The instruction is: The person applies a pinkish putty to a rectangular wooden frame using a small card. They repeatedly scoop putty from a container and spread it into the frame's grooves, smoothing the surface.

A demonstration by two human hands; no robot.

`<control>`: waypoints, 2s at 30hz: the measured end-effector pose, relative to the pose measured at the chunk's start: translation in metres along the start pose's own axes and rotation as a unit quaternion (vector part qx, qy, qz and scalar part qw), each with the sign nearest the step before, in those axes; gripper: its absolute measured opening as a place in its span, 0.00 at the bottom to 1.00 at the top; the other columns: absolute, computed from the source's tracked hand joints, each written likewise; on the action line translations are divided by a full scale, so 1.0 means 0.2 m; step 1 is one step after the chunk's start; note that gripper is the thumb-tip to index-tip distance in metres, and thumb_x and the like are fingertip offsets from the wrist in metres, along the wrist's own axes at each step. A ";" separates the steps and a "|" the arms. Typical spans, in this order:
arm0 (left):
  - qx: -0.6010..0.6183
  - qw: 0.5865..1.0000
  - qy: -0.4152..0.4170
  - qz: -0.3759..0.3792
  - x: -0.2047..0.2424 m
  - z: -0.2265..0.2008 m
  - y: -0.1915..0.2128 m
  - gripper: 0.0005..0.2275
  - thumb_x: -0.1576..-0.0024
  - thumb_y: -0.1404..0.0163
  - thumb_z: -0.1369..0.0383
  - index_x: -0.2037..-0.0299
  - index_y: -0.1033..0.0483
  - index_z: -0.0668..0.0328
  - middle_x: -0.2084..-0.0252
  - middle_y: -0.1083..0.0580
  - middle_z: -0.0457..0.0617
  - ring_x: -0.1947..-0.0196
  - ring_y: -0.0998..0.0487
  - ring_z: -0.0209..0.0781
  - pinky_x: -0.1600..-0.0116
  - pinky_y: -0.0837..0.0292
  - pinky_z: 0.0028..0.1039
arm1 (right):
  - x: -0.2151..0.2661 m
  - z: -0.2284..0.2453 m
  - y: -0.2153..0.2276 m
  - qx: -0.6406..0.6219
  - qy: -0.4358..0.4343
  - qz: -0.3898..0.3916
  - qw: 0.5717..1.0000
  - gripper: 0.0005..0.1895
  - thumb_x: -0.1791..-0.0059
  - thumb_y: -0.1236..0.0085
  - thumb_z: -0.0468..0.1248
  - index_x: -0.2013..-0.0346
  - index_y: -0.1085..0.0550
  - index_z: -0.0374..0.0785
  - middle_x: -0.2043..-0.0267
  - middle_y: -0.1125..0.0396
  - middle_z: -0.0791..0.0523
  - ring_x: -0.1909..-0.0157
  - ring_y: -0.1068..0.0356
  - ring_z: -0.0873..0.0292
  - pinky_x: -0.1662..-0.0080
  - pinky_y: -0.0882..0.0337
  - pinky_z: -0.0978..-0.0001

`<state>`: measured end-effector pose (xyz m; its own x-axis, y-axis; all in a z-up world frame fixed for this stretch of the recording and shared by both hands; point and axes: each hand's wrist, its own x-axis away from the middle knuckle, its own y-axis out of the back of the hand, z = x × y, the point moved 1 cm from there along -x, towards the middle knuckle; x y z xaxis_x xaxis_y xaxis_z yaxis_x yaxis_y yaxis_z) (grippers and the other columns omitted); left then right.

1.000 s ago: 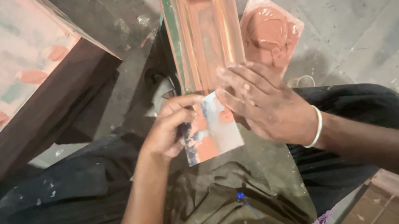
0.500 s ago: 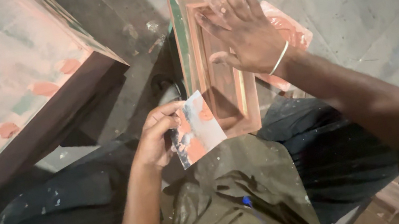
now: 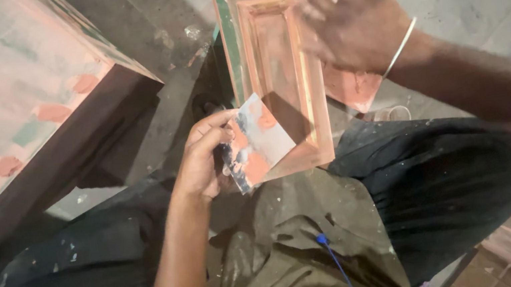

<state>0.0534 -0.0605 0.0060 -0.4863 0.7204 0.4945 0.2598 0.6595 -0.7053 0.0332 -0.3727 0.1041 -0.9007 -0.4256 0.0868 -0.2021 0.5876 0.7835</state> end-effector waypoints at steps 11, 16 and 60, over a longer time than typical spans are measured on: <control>0.080 0.989 0.024 0.120 -0.04 0.10 -0.01 0.19 0.47 0.54 0.79 0.45 0.25 0.75 0.53 0.21 0.55 0.58 0.20 0.39 0.51 0.23 0.27 | 0.31 0.37 0.46 -0.793 -0.010 0.034 0.608 0.43 0.49 0.45 0.37 0.22 0.51 0.52 0.17 0.67 0.49 0.17 0.63 0.44 0.29 0.44 0.44; 0.102 0.990 -0.069 0.072 0.01 -0.06 0.09 0.20 0.47 0.57 0.77 0.45 0.26 0.79 0.54 0.21 0.58 0.57 0.19 0.44 0.47 0.22 0.31 | 0.20 0.38 0.30 -0.507 -0.208 0.029 0.836 0.36 0.46 0.44 0.44 0.25 0.43 0.44 0.22 0.54 0.44 0.20 0.58 0.42 0.27 0.46 0.40; 0.108 0.992 -0.052 -0.035 0.04 -0.07 0.17 0.18 0.47 0.56 0.77 0.47 0.25 0.77 0.55 0.21 0.56 0.58 0.20 0.42 0.48 0.24 0.30 | -0.33 0.61 0.06 -0.380 -0.378 0.062 0.842 0.41 0.45 0.49 0.60 0.35 0.36 0.25 0.23 0.57 0.37 0.21 0.64 0.35 0.29 0.60 0.32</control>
<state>0.0696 -0.0306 -0.0072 -0.5839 0.6403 0.4990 0.0422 0.6378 -0.7691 0.0433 -0.2537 0.0316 -0.9424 0.3344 0.0050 -0.0434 -0.1371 0.9896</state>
